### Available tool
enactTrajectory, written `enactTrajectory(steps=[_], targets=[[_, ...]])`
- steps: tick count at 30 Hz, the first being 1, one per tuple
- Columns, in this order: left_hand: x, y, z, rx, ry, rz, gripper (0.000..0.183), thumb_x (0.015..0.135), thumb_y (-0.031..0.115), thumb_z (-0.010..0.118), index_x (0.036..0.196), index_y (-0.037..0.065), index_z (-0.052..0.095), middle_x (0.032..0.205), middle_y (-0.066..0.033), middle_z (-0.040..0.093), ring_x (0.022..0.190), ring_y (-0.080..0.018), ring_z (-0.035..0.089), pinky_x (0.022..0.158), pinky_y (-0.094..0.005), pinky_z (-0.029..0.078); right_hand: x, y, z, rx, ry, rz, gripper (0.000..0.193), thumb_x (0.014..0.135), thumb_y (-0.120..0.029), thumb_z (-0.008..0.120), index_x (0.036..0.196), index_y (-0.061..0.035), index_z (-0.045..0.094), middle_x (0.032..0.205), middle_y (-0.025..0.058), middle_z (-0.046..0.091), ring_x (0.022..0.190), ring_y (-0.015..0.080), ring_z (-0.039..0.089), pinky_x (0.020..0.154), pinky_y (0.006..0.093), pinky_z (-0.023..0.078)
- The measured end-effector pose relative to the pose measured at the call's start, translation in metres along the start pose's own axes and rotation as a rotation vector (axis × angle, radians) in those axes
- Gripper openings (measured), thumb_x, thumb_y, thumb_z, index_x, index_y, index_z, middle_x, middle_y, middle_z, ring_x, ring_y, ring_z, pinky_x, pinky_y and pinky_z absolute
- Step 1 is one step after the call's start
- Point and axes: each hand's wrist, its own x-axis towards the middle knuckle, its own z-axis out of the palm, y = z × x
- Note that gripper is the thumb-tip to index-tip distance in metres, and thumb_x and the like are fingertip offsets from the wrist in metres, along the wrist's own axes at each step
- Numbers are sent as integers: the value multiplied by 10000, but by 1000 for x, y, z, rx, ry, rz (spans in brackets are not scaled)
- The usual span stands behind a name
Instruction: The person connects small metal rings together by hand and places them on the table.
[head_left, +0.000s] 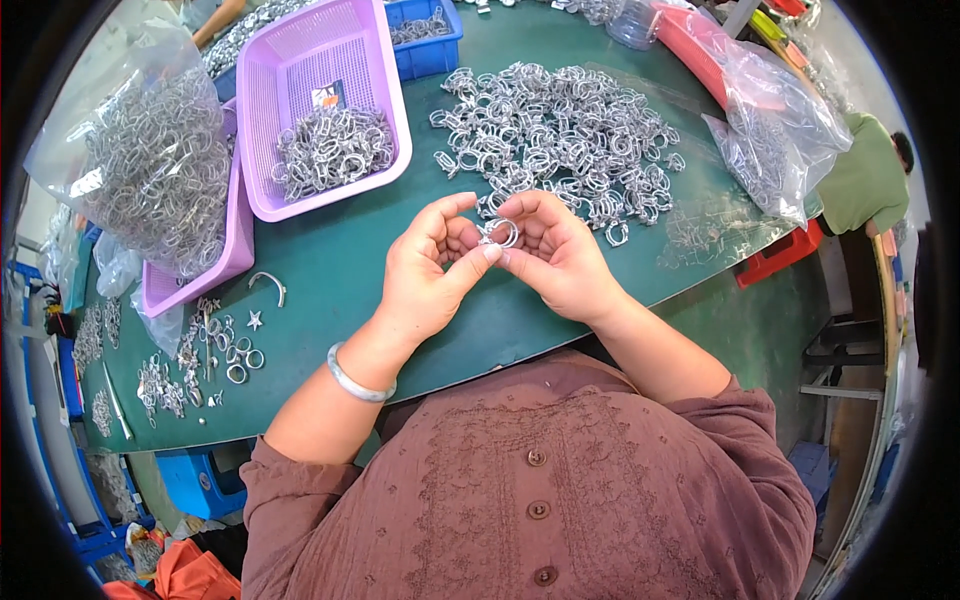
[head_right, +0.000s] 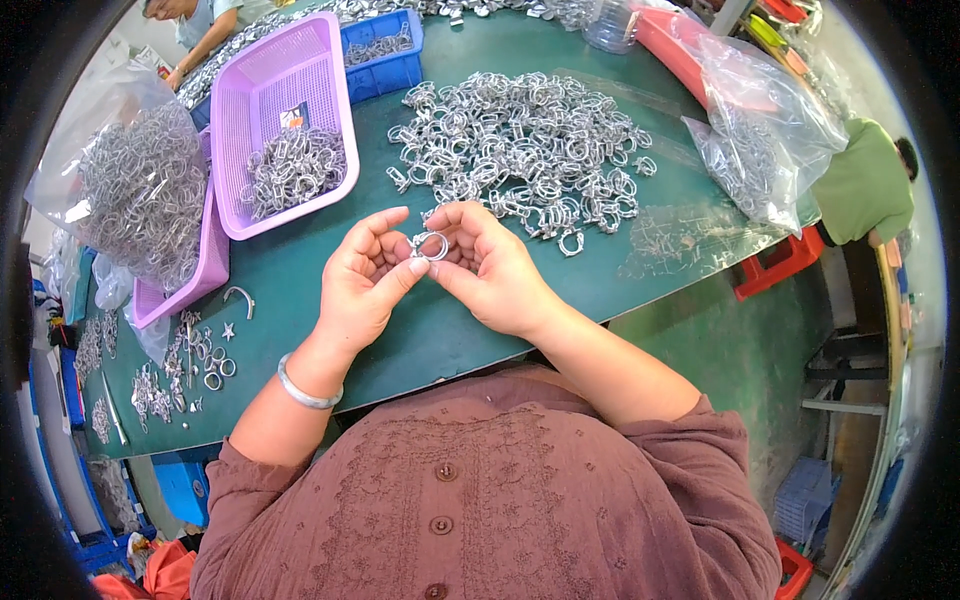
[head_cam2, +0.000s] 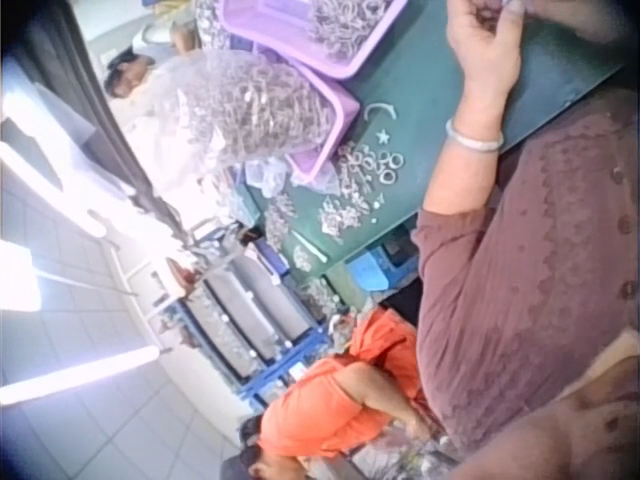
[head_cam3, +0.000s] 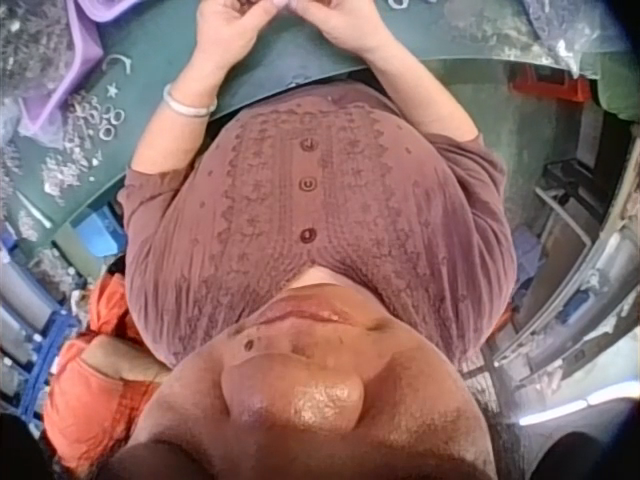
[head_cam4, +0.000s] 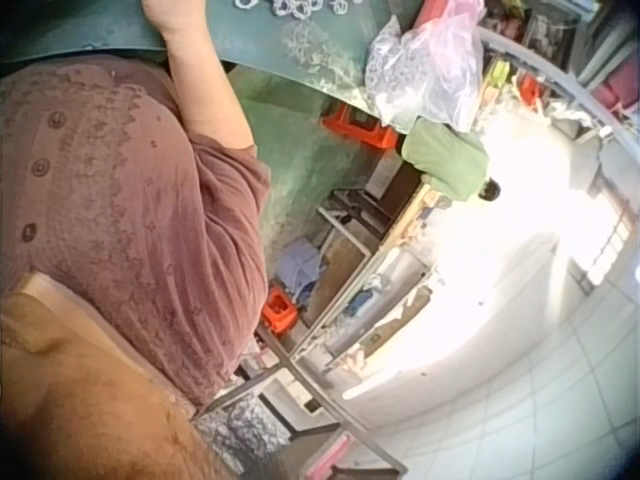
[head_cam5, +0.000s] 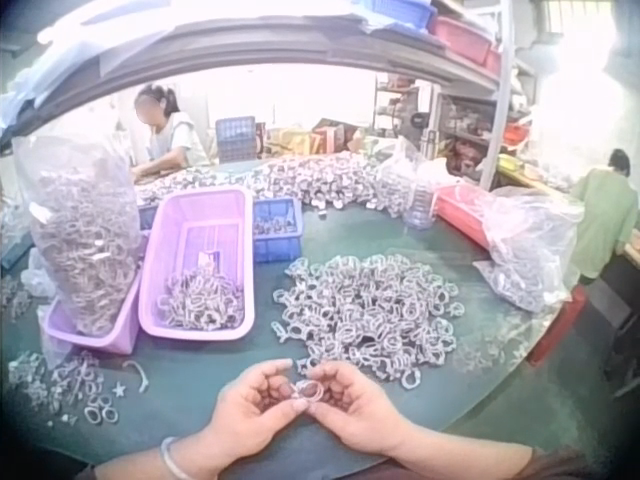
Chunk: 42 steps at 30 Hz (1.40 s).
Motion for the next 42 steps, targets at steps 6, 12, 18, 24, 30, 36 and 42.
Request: enactTrajectory(steps=[6, 12, 18, 24, 30, 36, 42], targets=[[1, 0, -4, 285, -7, 233, 519, 777, -53, 600, 1259, -4, 416, 890, -34, 519, 809, -83, 501, 710, -226, 442, -3, 7, -1, -29, 3, -1, 271, 830, 51, 549, 1078, -13, 461, 970, 47, 538, 908, 103, 552, 801, 248, 466], [0, 0, -5, 424, -60, 368, 583, 751, -83, 600, 1290, 12, 399, 898, -47, 525, 806, -103, 505, 714, -236, 439, -5, 9, -5, -58, 23, 49, 206, 841, 52, 536, 1036, 1, 490, 956, 50, 560, 882, 100, 568, 791, 240, 471], [1, -2, -4, 390, -68, 370, 592, 748, -104, 591, 1295, 14, 396, 917, -57, 529, 823, -114, 515, 721, -244, 442, -7, 9, -5, -22, 36, 12, 192, 847, 63, 522, 1028, -1, 505, 945, 39, 566, 875, 86, 563, 777, 227, 468], [1, -3, -4, 385, -87, 367, 593, 750, -114, 583, 1297, 13, 392, 945, -67, 530, 857, -130, 526, 760, -265, 455, -7, 9, -7, -30, 37, -16, 190, 845, 69, 522, 1018, -7, 516, 940, 33, 570, 863, 72, 559, 756, 213, 463], [0, -4, -3, 369, -89, 350, 593, 749, -116, 583, 1296, 8, 391, 952, -70, 531, 876, -135, 524, 774, -272, 455, -6, 9, -6, -1, 58, -28, 194, 841, 75, 522, 1014, -10, 525, 940, 35, 574, 870, 73, 558, 756, 216, 461], [0, 3, -2, 360, -64, 327, 537, 731, -39, 648, 1229, 16, 455, 899, -56, 547, 808, -114, 519, 709, -244, 452, -7, 11, -8, 5, 64, -85, 190, 836, 72, 529, 1008, -9, 537, 973, 43, 576, 885, 83, 557, 765, 224, 463], [-4, 10, 4, 340, -28, 53, 310, 738, 72, 725, 1007, 10, 583, 763, -16, 602, 646, -52, 530, 572, -192, 457, -7, 14, -11, -173, 68, -191, 199, 799, 90, 551, 976, -1, 546, 1037, 84, 558, 903, 122, 566, 784, 250, 471]])
